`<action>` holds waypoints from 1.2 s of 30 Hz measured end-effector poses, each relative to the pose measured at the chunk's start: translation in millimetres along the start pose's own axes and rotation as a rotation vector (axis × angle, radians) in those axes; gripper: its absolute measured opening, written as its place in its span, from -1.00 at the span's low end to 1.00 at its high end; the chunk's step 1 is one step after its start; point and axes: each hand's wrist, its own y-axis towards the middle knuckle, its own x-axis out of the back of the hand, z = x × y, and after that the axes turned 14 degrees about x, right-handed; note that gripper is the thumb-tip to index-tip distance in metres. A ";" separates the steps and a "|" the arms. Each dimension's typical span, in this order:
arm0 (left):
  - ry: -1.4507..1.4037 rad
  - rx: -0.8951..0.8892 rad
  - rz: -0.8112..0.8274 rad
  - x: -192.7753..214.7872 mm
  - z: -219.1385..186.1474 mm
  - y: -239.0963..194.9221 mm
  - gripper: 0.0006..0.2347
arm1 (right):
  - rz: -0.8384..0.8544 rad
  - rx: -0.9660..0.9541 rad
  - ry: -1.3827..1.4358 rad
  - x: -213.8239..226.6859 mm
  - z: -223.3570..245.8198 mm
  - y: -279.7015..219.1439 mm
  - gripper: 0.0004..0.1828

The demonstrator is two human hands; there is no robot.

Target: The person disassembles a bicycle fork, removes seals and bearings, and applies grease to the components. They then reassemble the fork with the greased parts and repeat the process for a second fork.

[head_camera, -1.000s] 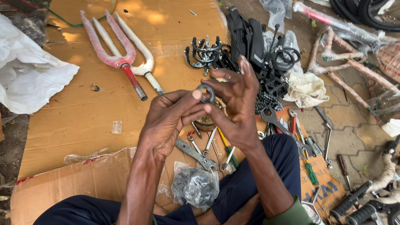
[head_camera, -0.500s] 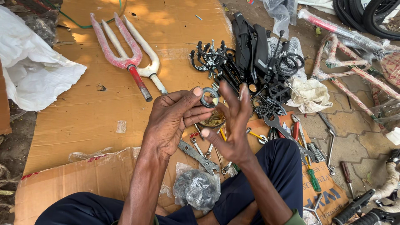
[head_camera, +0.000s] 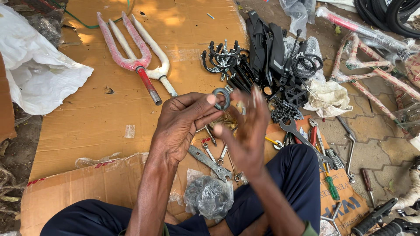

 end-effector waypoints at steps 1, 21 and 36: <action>0.025 0.009 -0.018 -0.5 0.3 -2.1 -0.78 | -0.004 -0.017 -0.042 4.2 -6.5 10.6 0.09; 0.016 0.039 -0.090 5.8 4.0 3.0 -0.75 | 0.109 0.010 0.071 9.9 -23.7 3.6 0.15; 0.406 0.043 -0.177 34.3 28.2 35.2 -0.77 | 0.237 -0.174 -0.058 24.6 -48.4 -0.6 0.04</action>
